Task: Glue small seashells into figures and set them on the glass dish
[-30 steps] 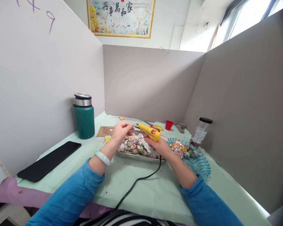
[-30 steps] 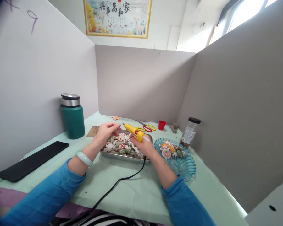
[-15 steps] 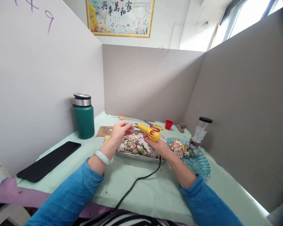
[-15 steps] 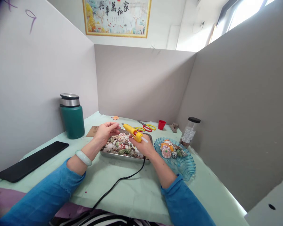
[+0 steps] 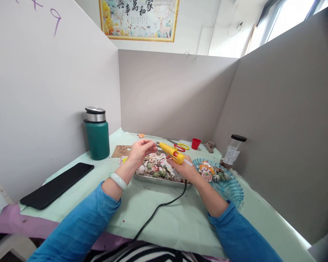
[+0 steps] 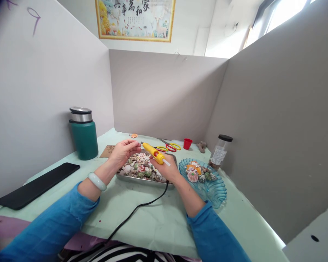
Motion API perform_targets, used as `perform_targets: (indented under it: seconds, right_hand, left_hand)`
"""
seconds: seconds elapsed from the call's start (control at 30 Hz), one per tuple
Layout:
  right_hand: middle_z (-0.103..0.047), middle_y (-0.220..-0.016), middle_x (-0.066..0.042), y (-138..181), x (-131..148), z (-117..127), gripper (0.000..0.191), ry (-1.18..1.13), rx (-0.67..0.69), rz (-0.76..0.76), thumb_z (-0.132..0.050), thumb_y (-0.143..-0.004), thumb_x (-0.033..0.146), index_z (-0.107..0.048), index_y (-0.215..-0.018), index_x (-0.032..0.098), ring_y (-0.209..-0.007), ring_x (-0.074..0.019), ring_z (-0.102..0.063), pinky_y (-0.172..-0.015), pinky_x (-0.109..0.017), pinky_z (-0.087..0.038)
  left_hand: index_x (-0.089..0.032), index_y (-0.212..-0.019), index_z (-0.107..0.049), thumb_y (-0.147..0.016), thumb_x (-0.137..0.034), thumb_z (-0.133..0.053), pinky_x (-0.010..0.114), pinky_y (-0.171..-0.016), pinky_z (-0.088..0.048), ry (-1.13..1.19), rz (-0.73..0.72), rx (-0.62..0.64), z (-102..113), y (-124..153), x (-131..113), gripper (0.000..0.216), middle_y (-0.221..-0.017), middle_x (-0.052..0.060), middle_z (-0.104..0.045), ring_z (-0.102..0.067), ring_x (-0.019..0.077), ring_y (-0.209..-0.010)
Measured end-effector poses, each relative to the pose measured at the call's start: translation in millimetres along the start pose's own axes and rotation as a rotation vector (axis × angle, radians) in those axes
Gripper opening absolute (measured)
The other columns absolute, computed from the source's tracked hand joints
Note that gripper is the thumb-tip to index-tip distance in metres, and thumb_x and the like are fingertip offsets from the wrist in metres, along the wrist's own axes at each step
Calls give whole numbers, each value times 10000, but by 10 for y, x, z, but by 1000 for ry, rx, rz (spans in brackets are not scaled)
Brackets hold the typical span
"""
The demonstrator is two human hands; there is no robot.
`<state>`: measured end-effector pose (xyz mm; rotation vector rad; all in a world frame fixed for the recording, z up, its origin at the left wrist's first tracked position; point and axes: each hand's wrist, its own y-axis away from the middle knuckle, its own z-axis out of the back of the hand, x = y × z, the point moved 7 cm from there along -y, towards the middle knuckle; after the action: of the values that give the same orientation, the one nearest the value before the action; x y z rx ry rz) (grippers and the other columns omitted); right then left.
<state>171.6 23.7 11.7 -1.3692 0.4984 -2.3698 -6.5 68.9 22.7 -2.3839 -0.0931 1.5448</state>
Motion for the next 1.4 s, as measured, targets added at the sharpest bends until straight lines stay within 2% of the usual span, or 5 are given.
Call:
perform_targets:
  seconds: [0.33,0.63,1.4]
  right_hand:
    - [-619,-684,-6,28,132,69,226,128,-41,137,-557,-775,374,-656,-844,183,-601,-142,-523,-594,-251,-412]
    - [-666,-788,-27,17,73,38,229,194,-31,272,-536,-814,378,-640,-901,194,-686,-158,-583,-669,-259,-431]
    - [-617,-718,-18,55,146,53,130,284,-18,327,-519,-799,288,-604,-865,215,-634,-163,-541,-629,-263,-407]
  left_hand:
    - [-112,-754,-623,-604,-263,-792,281,-687,-525,1,11,0,22,-11,24,272,-712,32,-675,-625,105,-587]
    - [-112,-768,-620,-608,-256,-789,277,-669,-522,7,16,18,1,-10,31,274,-706,24,-667,-629,112,-595]
    - [-117,-737,-596,-609,-245,-782,265,-681,-516,36,3,24,-16,1,13,259,-709,25,-664,-613,94,-592]
